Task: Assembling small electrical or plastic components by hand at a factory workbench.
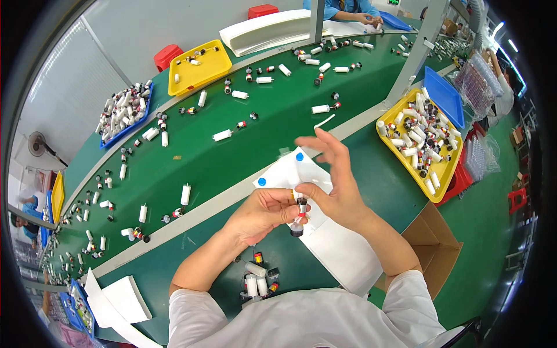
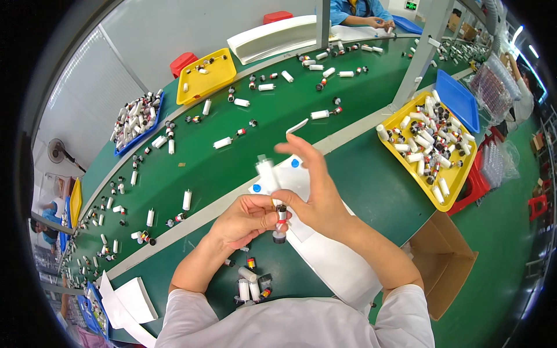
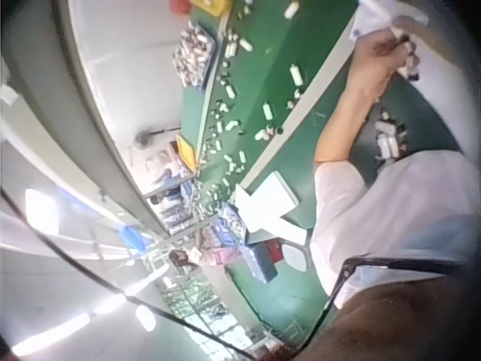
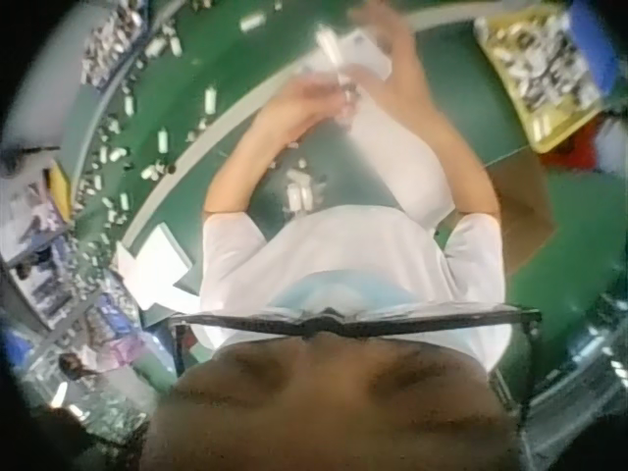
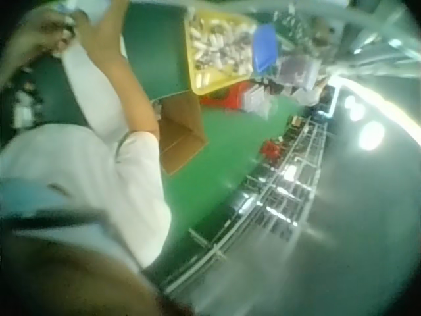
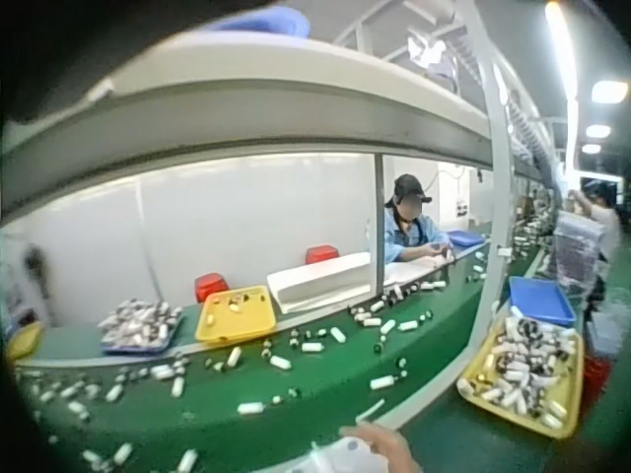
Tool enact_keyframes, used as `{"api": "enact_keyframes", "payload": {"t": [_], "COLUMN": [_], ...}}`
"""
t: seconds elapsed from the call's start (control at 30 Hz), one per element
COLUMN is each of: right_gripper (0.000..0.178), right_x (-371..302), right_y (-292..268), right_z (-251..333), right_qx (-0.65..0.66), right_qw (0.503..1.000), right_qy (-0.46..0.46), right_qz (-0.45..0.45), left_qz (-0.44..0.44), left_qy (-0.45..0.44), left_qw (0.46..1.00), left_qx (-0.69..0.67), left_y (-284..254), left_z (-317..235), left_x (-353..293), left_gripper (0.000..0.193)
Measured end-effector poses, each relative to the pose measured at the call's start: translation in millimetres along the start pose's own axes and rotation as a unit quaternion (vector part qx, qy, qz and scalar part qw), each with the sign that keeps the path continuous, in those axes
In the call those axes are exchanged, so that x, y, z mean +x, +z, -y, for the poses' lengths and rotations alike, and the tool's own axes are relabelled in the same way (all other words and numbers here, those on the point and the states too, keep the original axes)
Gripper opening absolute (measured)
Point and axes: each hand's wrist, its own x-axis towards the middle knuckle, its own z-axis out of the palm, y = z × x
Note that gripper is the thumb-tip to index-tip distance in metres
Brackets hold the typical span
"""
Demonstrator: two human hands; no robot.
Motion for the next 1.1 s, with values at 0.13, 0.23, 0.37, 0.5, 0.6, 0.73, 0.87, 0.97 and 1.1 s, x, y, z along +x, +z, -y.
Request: {"api": "enact_keyframes", "payload": {"t": [0.13, 0.23, 0.37, 0.5, 0.6, 0.73, 0.87, 0.97, 1.1], "right_gripper": [0.022, 0.011, 0.009, 0.011, 0.012, 0.013, 0.018, 0.024, 0.027], "right_x": [-20.5, -36.0, -37.6, -41.2, -46.4, -39.2, -34.9, -31.5, -16.5], "right_y": [7.4, 16.7, 23.2, 24.9, 26.5, 25.8, 20.7, 11.8, 8.9], "right_z": [3.5, 10.6, 13.1, -0.3, -5.8, -5.2, -6.4, -16.6, -31.6], "right_qx": [0.193, 0.358, 0.449, 0.407, 0.366, 0.270, 0.293, 0.353, 0.344], "right_qw": [0.972, 0.912, 0.854, 0.872, 0.893, 0.947, 0.941, 0.905, 0.847], "right_qy": [0.098, 0.189, 0.262, 0.273, 0.261, 0.170, 0.169, 0.226, 0.346], "right_qz": [-0.093, -0.069, -0.006, -0.016, -0.028, -0.028, -0.007, 0.074, 0.210], "left_qz": [-0.075, -0.109, -0.138, -0.129, -0.131, -0.132, -0.114, -0.061, 0.027], "left_qy": [0.089, 0.126, 0.152, 0.170, 0.196, 0.284, 0.368, 0.279, 0.222], "left_qw": [0.991, 0.983, 0.972, 0.963, 0.927, 0.861, 0.822, 0.860, 0.885], "left_qx": [0.066, 0.077, 0.116, 0.165, 0.290, 0.401, 0.419, 0.424, 0.410], "left_y": [-6.2, -0.4, 4.6, 9.4, 13.8, 18.7, 23.3, 19.1, 8.1], "left_z": [3.4, -2.4, 1.1, 0.7, -7.1, -8.2, -13.7, -16.4, -10.6], "left_x": [-1.8, -2.1, -3.3, -4.2, -8.4, -10.0, -10.3, -14.7, -13.0], "left_gripper": [0.027, 0.030, 0.035, 0.032, 0.028, 0.023, 0.015, 0.015, 0.018]}}
